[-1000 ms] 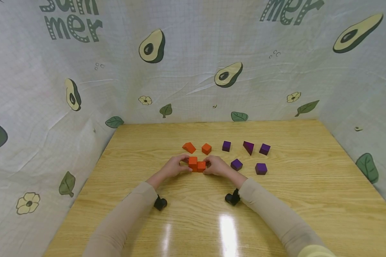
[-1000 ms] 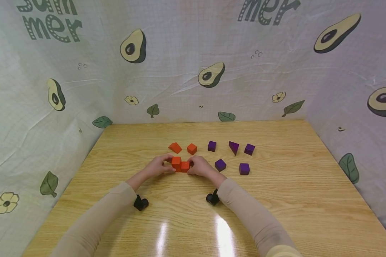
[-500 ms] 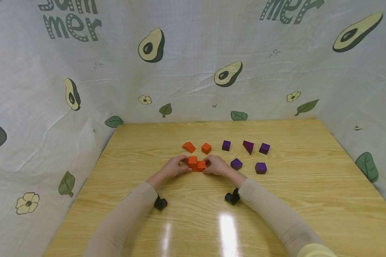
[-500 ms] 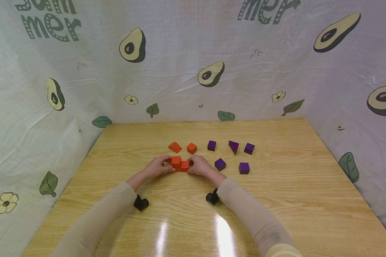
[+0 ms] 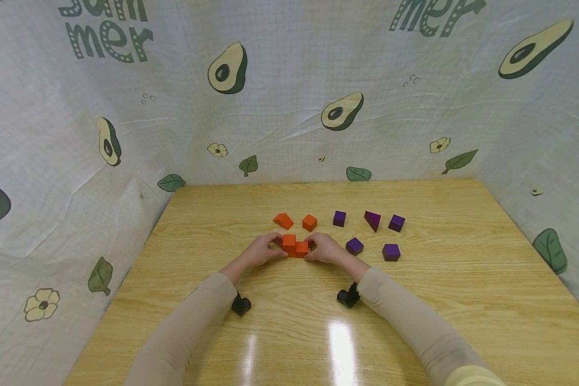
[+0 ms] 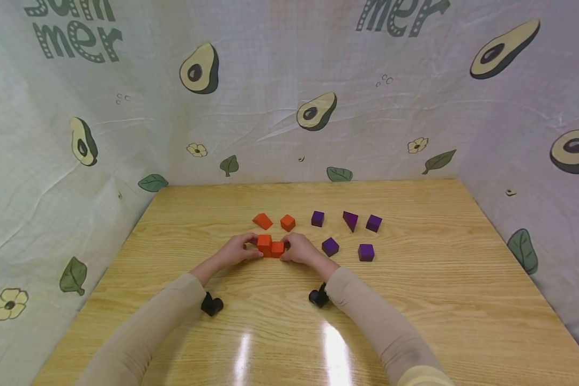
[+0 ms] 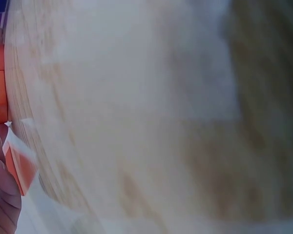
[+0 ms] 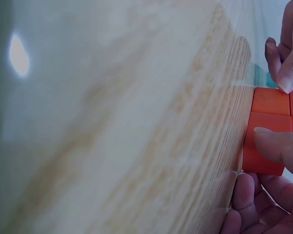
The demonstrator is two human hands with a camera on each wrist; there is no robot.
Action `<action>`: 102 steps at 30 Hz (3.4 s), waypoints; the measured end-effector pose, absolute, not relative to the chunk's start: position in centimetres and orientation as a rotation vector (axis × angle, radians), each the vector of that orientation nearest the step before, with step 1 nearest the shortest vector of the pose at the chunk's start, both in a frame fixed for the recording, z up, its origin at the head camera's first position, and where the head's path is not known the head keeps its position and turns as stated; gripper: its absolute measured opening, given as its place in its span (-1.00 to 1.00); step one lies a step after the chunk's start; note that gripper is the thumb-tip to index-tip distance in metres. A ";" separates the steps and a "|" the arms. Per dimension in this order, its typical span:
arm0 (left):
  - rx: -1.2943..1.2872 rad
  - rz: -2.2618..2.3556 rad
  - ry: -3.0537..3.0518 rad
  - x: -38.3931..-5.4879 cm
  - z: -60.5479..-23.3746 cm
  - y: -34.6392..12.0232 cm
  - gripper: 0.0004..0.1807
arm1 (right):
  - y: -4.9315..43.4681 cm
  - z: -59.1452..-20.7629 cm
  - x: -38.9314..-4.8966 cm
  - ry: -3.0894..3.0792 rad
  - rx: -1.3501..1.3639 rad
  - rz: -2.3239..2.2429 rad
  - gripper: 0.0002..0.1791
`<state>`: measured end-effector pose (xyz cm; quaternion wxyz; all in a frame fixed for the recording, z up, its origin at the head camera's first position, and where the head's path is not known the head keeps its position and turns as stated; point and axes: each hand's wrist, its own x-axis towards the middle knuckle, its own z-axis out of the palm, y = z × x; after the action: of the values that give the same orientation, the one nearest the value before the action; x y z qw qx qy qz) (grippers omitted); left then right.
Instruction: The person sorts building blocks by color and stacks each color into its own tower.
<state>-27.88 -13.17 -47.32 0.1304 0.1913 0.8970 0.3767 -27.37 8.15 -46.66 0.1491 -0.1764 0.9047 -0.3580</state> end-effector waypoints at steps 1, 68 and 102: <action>0.558 1.091 2.606 -27.9 -47.3 -13.2 -0.61 | 8.1 -46.6 -27.4 2.598 -0.503 -1.030 -0.63; 0.513 1.119 2.571 -27.7 -47.7 -13.4 -0.53 | 8.4 -43.1 -29.0 2.735 -0.371 -0.968 -0.56; 0.518 1.133 2.572 -27.4 -47.4 -13.4 -0.55 | 8.3 -43.5 -27.0 2.676 -0.631 -1.002 -0.58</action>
<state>-27.44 -13.42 -47.40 0.1412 0.1794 0.8910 0.3924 -26.95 8.31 -43.46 0.1076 -0.2145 0.9091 -0.3404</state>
